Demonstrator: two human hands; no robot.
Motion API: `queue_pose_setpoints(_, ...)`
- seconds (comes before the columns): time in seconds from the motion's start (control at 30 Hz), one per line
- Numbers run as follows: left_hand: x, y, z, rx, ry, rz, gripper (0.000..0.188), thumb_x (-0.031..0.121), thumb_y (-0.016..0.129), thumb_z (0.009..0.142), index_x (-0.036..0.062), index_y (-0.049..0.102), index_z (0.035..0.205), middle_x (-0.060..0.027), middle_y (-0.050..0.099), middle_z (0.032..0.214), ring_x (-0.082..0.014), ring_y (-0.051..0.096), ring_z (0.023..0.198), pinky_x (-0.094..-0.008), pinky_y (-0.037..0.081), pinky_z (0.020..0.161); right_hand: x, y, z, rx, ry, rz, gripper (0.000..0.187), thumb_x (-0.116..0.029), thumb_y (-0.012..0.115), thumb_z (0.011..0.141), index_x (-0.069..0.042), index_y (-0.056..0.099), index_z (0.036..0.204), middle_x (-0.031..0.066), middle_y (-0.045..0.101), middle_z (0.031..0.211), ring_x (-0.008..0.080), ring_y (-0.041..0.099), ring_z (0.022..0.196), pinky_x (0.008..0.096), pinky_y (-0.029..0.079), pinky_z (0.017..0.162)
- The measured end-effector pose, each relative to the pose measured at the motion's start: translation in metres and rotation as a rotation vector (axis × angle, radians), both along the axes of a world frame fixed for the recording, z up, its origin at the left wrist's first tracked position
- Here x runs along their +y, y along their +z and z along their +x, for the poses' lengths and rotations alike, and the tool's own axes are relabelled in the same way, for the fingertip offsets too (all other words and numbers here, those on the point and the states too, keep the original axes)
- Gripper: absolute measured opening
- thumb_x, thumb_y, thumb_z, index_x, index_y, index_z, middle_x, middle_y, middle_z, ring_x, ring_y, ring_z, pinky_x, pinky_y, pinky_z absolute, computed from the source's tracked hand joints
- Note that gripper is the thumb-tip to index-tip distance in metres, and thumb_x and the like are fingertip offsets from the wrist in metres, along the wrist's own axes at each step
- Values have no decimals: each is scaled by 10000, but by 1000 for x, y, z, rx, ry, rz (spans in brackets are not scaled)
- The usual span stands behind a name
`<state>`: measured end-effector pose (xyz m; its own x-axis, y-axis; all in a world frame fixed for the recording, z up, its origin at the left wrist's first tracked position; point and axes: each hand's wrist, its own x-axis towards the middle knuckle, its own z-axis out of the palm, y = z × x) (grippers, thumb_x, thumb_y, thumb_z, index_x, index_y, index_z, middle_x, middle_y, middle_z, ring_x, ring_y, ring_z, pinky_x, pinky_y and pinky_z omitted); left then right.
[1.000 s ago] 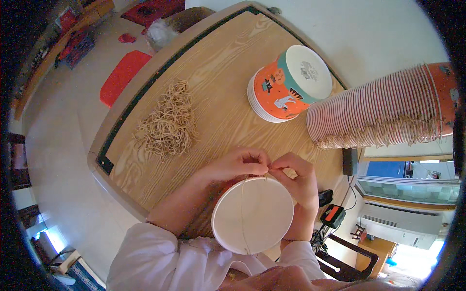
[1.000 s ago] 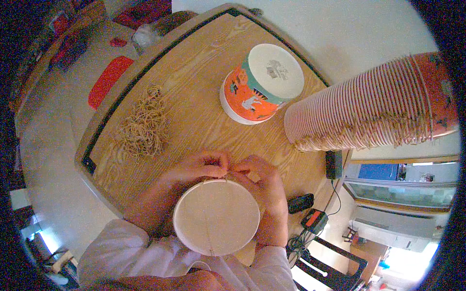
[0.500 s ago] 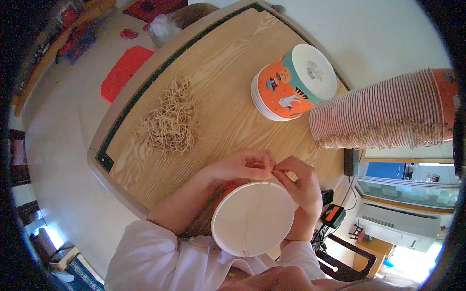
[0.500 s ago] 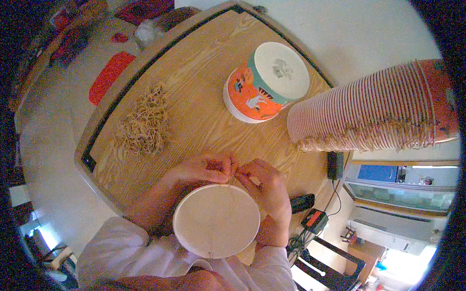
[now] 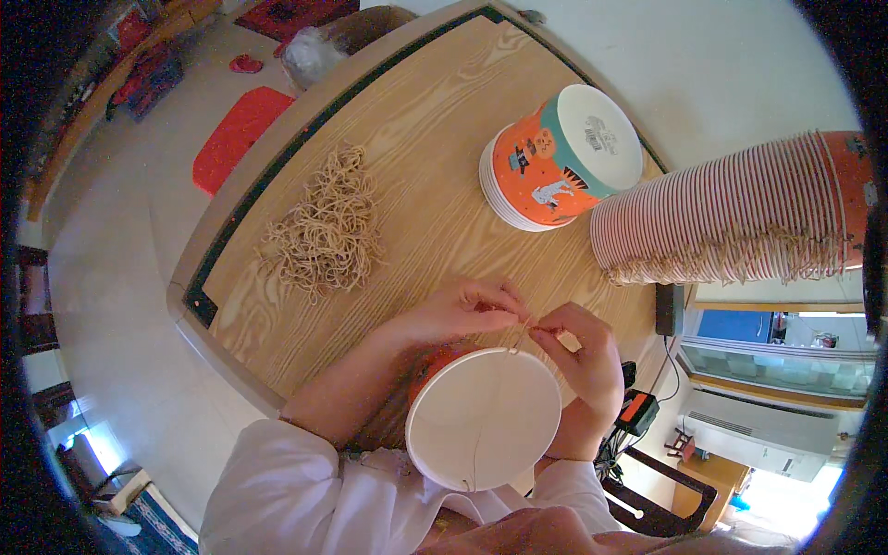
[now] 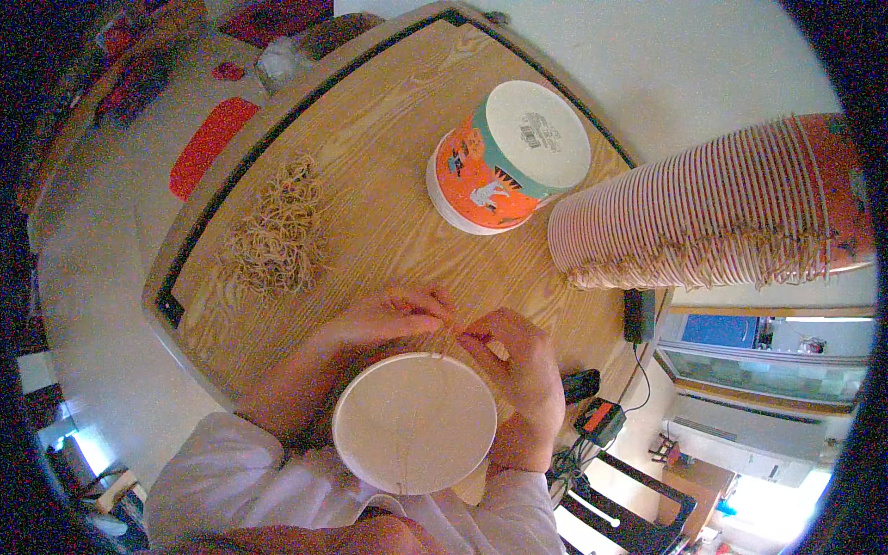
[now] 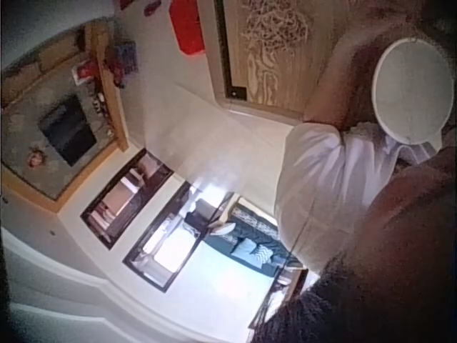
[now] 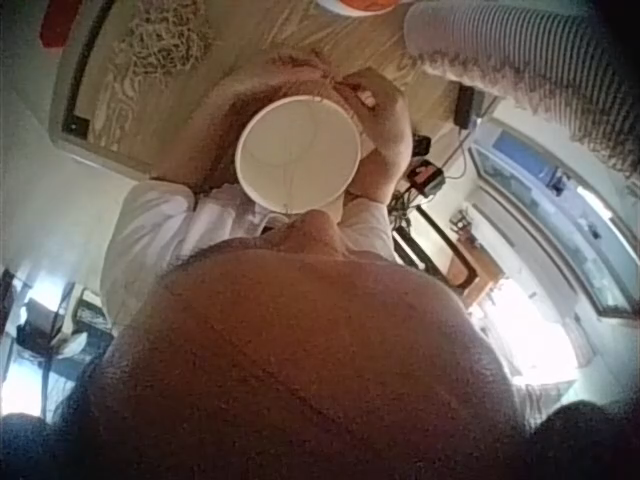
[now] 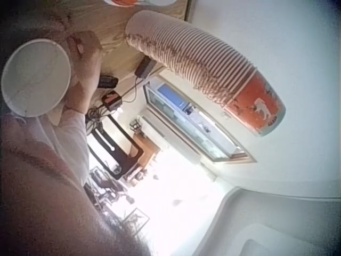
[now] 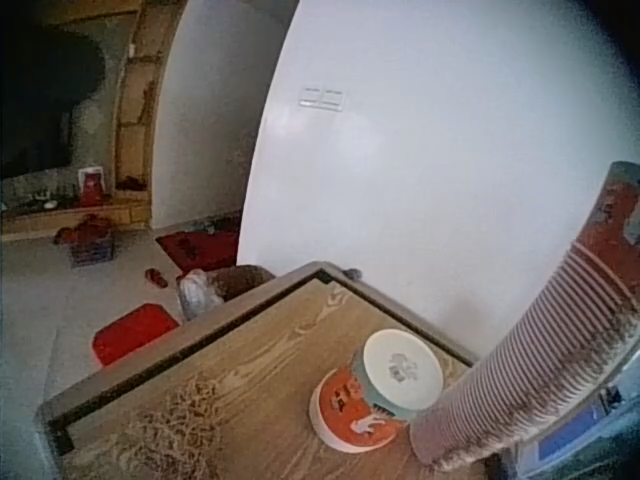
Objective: Packaging paper cups by placing rubber bands around their rims.
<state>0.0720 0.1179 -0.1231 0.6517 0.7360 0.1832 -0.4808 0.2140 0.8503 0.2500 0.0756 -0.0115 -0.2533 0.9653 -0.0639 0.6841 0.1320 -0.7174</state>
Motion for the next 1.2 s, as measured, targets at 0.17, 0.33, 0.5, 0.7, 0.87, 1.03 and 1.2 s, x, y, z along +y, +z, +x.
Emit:
queue_pose_setpoints(0.17,3,-2,-2,209,35,144,127,132,690,796,88,708,913,10,594,847,-57,463,673,-211,357,566,-3,-2,-1,-35,-4,35,116,11,704,710,5,628,797,83,609,741,180,587,688,281,463,623)
queue_pose_setpoints(0.33,3,3,-3,272,44,185,127,149,718,771,91,712,883,5,591,811,-70,474,662,-224,366,566,0,-4,-4,-81,33,102,138,-7,716,694,-3,620,794,85,603,731,202,593,684,297,470,609)
queue_pose_setpoints(0.5,0,4,-1,292,81,216,129,166,730,763,91,710,866,1,588,799,-80,490,687,-234,378,586,0,-8,-1,-86,68,112,172,-9,720,690,-11,619,829,91,609,760,210,605,702,300,480,624)
queue_pose_setpoints(0.7,0,3,-1,273,78,204,102,150,717,771,81,685,839,-2,576,785,-82,490,697,-232,384,599,1,-7,0,-39,76,99,244,12,710,695,-20,623,921,101,620,833,214,624,752,294,498,664)
queue_pose_setpoints(0.87,0,2,-2,249,10,149,117,131,688,800,46,640,864,4,607,811,-64,516,699,-218,403,598,6,-12,3,-46,129,132,262,35,699,697,-13,621,943,102,619,851,216,623,768,290,499,683)
queue_pose_setpoints(1.03,-1,9,-7,190,-76,-38,122,97,657,822,28,614,913,-16,626,848,-74,563,768,-229,457,675,4,-13,-1,68,49,80,212,57,688,687,0,610,876,96,612,827,221,605,760,297,478,676)
queue_pose_setpoints(1.2,1,12,-6,190,-124,-122,128,85,644,828,24,597,931,-26,626,851,-85,580,794,-244,478,711,9,-12,3,39,144,133,199,70,675,692,1,602,864,95,608,810,209,605,762,292,473,681)
